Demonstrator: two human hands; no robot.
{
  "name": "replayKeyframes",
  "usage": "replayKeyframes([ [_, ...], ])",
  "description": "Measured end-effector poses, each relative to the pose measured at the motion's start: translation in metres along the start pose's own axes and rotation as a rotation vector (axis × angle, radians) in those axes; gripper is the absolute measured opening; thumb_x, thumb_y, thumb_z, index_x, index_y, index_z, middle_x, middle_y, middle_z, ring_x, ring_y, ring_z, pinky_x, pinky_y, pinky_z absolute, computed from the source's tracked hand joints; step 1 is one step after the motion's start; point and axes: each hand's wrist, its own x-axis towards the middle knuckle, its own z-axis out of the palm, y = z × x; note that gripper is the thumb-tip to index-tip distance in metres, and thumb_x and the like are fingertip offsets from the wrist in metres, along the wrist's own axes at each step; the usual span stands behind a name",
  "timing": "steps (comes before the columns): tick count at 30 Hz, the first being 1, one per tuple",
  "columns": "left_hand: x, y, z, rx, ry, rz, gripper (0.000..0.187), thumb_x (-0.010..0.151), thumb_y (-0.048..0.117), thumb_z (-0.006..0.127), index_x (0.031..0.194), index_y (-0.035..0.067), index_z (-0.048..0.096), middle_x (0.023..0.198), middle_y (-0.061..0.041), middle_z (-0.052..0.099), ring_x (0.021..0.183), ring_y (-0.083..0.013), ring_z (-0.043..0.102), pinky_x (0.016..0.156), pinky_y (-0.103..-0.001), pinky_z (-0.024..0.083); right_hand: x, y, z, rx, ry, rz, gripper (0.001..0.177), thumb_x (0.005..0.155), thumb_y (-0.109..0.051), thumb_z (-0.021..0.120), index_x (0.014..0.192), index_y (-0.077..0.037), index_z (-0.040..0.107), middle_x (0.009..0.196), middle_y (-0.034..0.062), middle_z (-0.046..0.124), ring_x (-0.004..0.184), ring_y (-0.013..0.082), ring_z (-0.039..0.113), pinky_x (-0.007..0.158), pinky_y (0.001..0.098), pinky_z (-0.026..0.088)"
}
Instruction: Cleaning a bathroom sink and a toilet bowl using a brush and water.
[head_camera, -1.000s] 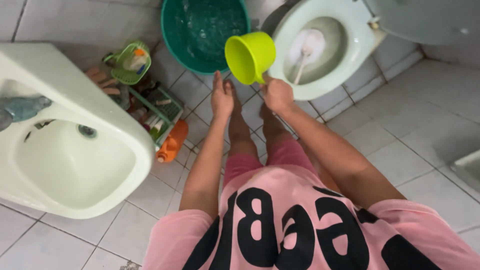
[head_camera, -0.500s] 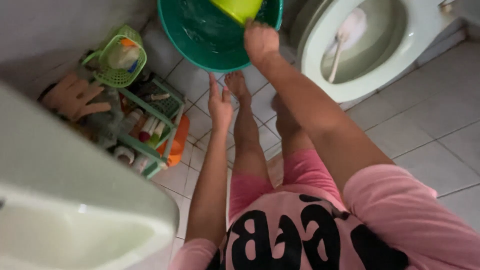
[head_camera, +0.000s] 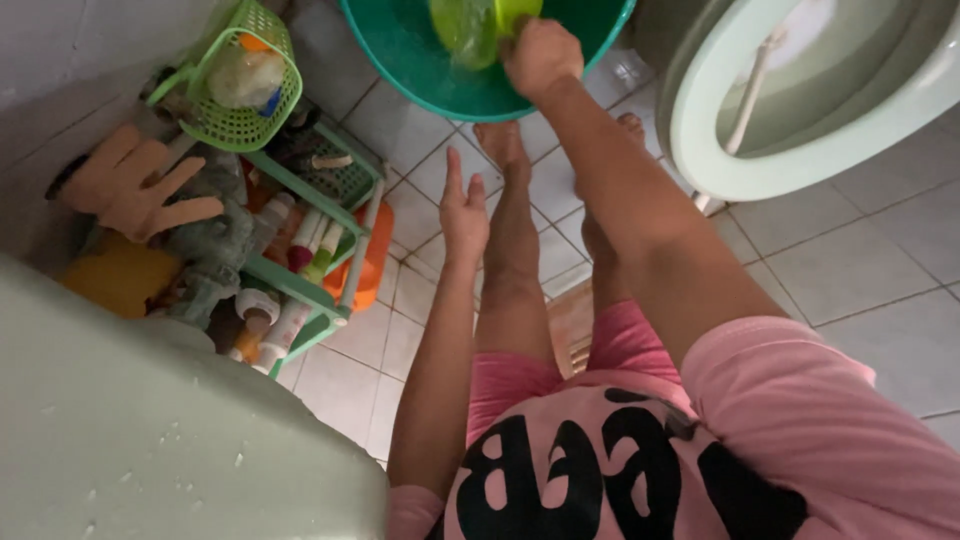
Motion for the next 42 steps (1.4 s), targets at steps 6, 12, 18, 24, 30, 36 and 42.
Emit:
replayKeyframes([
  [6,0.014,0.02,0.022,-0.642,-0.119,-0.107,0.068,0.106,0.029,0.06,0.161,0.002,0.031,0.166,-0.013,0.04,0.152,-0.0254,0.04,0.122,-0.035,0.032,-0.052,0.038,0.012,0.455,0.124,0.03,0.036,0.104,-0.039,0.064,0.098,-0.007,0.078,0.097,0.0198,0.075,0.09,0.0396,0.071,0.078,0.0505,0.057],
  [12,0.001,0.083,0.051,-0.965,-0.364,-0.57,0.077,0.095,0.06,0.055,0.152,0.009,0.046,0.146,-0.012,0.06,0.132,-0.0246,0.057,0.109,-0.039,0.04,-0.178,0.03,-0.02,1.374,0.041,0.088,0.023,0.102,-0.015,0.053,0.095,0.001,0.068,0.078,0.0083,0.072,0.067,0.0166,0.069,0.061,0.0346,0.055],
  [18,-0.033,0.151,0.078,-1.237,-0.383,-0.52,0.048,0.1,0.034,0.049,0.14,0.009,0.049,0.132,-0.017,0.064,0.118,-0.0299,0.062,0.102,-0.046,0.051,-0.275,0.029,-0.123,1.402,0.032,0.35,0.026,0.104,-0.021,0.058,0.105,0.0,0.072,0.07,0.0081,0.064,0.057,0.0237,0.06,0.053,0.0394,0.045],
  [24,-0.063,0.18,0.105,-1.142,-0.562,-0.604,0.049,0.1,0.028,0.045,0.135,-0.005,0.058,0.127,-0.021,0.074,0.124,-0.0293,0.067,0.102,-0.039,0.052,-0.309,0.157,-0.092,0.871,0.67,0.235,0.012,0.102,-0.011,0.065,0.108,-0.004,0.072,0.098,0.0131,0.074,0.091,0.0267,0.072,0.082,0.0412,0.057],
  [30,-0.098,0.226,0.126,-0.888,-0.698,-0.584,0.039,0.1,0.031,0.055,0.121,0.0,0.062,0.071,-0.006,0.06,0.061,-0.0211,0.058,0.069,-0.042,0.056,-0.312,0.249,-0.032,0.966,0.863,0.849,0.033,0.093,-0.004,0.066,0.125,-0.003,0.058,0.096,0.0135,0.067,0.078,0.0228,0.063,0.069,0.0371,0.052],
  [36,-0.127,0.304,0.166,-0.736,-0.671,-0.473,0.017,0.101,0.028,0.057,0.099,0.012,0.051,0.062,0.0,0.044,0.051,-0.0141,0.043,0.052,-0.034,0.044,-0.298,0.246,-0.122,1.804,0.621,0.79,0.025,0.099,-0.012,0.057,0.123,-0.007,0.062,0.096,0.0073,0.066,0.076,0.0175,0.061,0.061,0.0323,0.049],
  [42,-0.17,0.408,0.203,-0.699,-0.708,-0.453,0.018,0.104,0.025,0.054,0.095,0.01,0.054,0.061,0.0,0.045,0.049,-0.0131,0.043,0.046,-0.031,0.042,-0.285,0.275,-0.251,2.208,0.605,0.585,0.029,0.103,-0.021,0.052,0.12,-0.002,0.067,0.106,0.0117,0.073,0.087,0.0227,0.07,0.08,0.0362,0.059],
])
